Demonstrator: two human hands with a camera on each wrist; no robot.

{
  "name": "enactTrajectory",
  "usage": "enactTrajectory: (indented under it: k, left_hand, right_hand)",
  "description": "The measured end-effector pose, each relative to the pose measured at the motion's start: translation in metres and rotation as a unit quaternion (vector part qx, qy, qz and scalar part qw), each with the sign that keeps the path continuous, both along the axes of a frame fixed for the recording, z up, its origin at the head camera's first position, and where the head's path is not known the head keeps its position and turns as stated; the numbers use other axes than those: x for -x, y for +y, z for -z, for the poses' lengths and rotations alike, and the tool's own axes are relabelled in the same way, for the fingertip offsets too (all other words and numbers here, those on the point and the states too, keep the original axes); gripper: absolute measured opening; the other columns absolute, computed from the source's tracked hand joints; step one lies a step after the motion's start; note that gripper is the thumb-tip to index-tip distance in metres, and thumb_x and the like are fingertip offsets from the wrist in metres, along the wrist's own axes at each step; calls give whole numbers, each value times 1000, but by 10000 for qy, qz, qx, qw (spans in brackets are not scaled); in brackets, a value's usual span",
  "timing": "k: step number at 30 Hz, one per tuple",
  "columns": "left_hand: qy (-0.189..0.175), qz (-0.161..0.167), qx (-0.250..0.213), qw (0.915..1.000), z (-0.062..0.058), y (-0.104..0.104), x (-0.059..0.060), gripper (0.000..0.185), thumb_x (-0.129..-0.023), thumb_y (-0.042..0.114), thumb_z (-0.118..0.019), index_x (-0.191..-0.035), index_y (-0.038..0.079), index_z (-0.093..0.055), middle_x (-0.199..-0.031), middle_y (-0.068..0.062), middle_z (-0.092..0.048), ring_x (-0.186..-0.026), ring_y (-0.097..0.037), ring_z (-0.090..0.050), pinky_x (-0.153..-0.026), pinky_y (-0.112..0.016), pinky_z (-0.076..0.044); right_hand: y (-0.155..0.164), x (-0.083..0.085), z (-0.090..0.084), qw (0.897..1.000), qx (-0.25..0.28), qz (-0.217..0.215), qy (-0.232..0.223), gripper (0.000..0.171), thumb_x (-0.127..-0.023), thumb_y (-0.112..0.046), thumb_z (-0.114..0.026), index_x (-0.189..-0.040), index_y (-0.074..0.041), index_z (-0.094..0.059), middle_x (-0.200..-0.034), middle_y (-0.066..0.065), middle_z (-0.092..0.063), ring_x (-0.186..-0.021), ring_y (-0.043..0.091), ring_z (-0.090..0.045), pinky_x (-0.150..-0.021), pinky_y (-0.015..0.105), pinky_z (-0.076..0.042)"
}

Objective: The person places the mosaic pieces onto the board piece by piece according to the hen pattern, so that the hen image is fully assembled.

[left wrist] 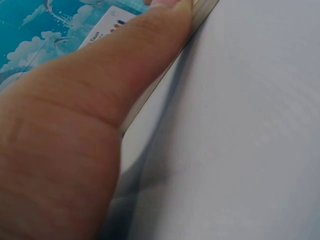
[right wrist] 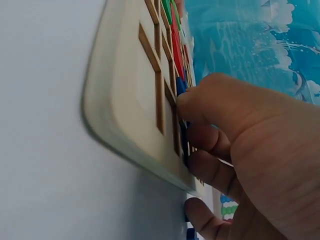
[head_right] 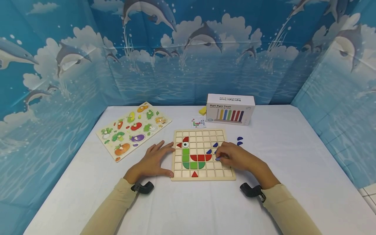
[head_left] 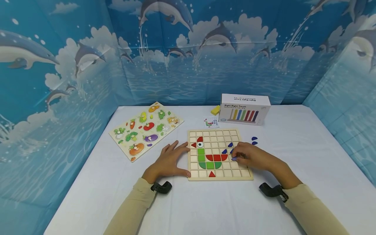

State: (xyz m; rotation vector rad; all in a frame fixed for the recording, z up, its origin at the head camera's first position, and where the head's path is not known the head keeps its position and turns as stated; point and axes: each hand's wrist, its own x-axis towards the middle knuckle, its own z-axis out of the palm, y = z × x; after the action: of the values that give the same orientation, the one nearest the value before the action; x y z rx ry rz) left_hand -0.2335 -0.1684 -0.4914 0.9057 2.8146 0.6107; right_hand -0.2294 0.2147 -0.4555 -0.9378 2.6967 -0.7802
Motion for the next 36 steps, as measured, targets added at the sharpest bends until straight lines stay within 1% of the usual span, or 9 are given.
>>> enactTrajectory:
  k: [4,8,10,17,24,30,33,36]
  left_hand:
    - [14,6,-17,10000,1,0,0,100,-69,83,-69,-149,30,-46,-166,8,-23,-154,-29,-6,-118,-56,-6]
    - [-12,6,23,10000,0,0,0,100,-69,83,-70,-150,30,-45,-166,8,-23,-154,-28,-5,-119,-55,-6]
    - [-46,-3,63,10000,0,1,0,101,-68,83,-70,-150,30,-44,-166,9,-22,-154,-28,-5,-119,-54,-5]
    - [-10,-10,39,10000,1,1,0,101,-68,83,-70,-150,30,-46,-166,9,-22,-154,-28,-5,-119,-54,-6]
    - [-11,5,47,10000,-1,1,1,101,-68,84,-69,-150,29,-45,-166,9,-22,-154,-27,-3,-119,-54,-5]
    - [-24,-18,61,10000,-1,1,1,101,-68,84,-69,-150,30,-45,-166,8,-22,-154,-27,-4,-119,-54,-6]
    - [11,-2,11,10000,-1,1,0,100,-68,83,-70,-150,29,-46,-166,7,-23,-154,-29,-5,-118,-56,-6]
    - [24,12,-1,10000,0,1,0,100,-69,83,-70,-149,29,-46,-166,7,-23,-154,-30,-6,-118,-57,-7]
  right_hand:
    - [-2,0,-3,9999,36,-64,-71,22,-91,-2,-73,-104,-18,-69,-100,-5,-59,-91,17,-52,-79,33,-50]
    - [-3,0,-2,9998,95,8,-188,22,-90,0,-71,-104,-17,-69,-100,-3,-58,-89,17,-52,-74,29,-49]
    - [-4,0,-1,9998,84,65,-177,22,-90,0,-70,-104,-17,-69,-100,-3,-59,-88,17,-52,-73,28,-49]
    - [-9,0,-1,9995,-199,235,-91,19,-91,-6,-71,-103,-20,-70,-102,-5,-58,-93,18,-52,-80,33,-50]
    - [-8,0,-2,9996,-238,178,9,17,-91,-6,-71,-103,-19,-70,-97,-6,-57,-86,16,-51,-73,29,-48]
    - [-9,0,-3,9996,-220,135,97,17,-91,-5,-72,-102,-19,-70,-96,-6,-57,-85,16,-50,-72,30,-47]
    - [-9,-1,-4,9996,-219,185,37,17,-91,-5,-72,-102,-19,-70,-96,-5,-57,-86,16,-51,-72,30,-47]
    - [-9,-2,-4,9995,-102,282,-119,20,-91,-5,-71,-108,-14,-67,-95,-4,-56,-87,17,-51,-73,30,-48]
